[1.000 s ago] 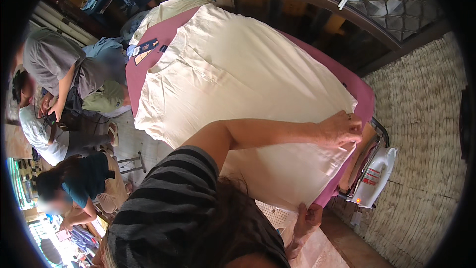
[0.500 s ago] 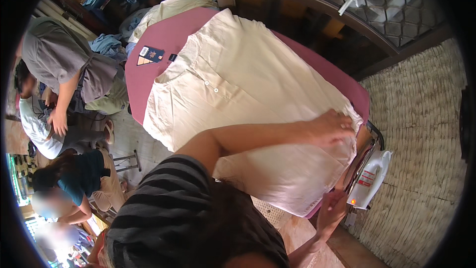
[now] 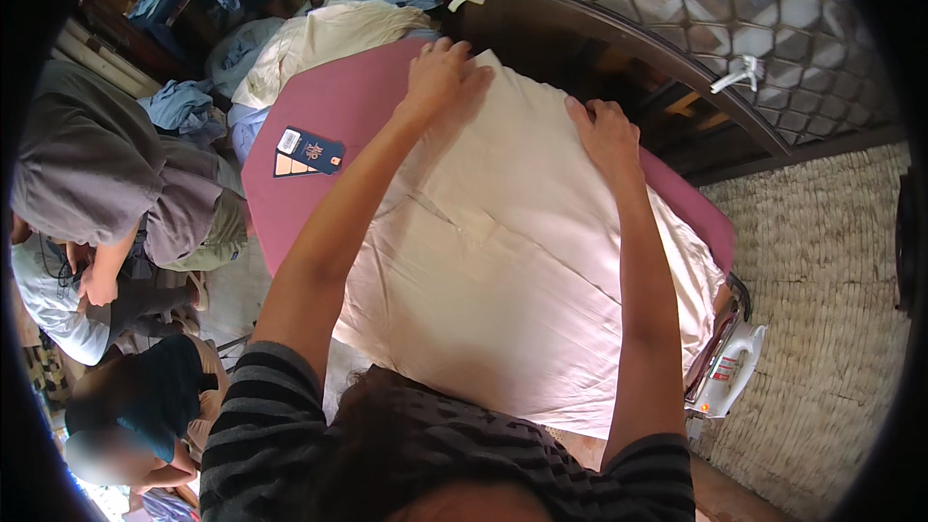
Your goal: The person smooths out a blue shirt on a board, uses an iron to remove wrinkles, and then switches to a cream-colored shirt, smoothing it by hand before ironing it.
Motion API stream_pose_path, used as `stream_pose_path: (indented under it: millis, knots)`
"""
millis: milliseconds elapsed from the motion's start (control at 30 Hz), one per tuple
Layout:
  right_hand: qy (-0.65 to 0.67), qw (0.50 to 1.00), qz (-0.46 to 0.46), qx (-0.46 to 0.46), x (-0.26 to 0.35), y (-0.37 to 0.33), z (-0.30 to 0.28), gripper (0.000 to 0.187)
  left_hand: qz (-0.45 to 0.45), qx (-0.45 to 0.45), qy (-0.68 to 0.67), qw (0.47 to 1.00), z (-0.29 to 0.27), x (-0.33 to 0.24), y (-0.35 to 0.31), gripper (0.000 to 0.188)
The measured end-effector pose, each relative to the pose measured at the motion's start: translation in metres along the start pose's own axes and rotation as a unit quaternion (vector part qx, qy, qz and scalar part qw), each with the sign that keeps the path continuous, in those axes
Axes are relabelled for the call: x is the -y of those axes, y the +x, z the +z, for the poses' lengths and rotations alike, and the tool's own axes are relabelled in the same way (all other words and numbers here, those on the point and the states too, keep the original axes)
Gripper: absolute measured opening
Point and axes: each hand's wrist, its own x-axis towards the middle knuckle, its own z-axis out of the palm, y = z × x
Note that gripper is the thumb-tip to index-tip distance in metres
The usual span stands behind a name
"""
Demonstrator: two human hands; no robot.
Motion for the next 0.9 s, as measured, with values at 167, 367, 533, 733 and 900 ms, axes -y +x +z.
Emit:
stream_pose_path:
  millis: [167,367,533,733,900]
  knots:
    - [0.146,0.987,0.039,-0.049,-0.015,0.029,0.037,0.022,0.035,0.096,-0.152,0.983,0.008,0.021,0.031,0.030]
    - [0.111,0.983,-0.022,-0.143,-0.005,0.029,0.041,0.023,0.013,0.314,-0.102,0.944,-0.039,0.044,0.033,0.026]
    - [0.005,0.983,-0.146,-0.108,0.033,0.034,0.063,0.028,0.079,0.222,-0.157,0.959,-0.048,0.064,-0.010,0.035]
    - [0.098,0.942,-0.320,0.008,0.135,0.011,0.058,0.027,0.081,0.259,-0.093,0.958,-0.129,0.110,-0.051,0.038]
    - [0.184,0.928,-0.311,0.083,0.153,0.006,0.078,0.021,0.106,0.215,-0.008,0.971,-0.166,0.158,-0.101,0.051]
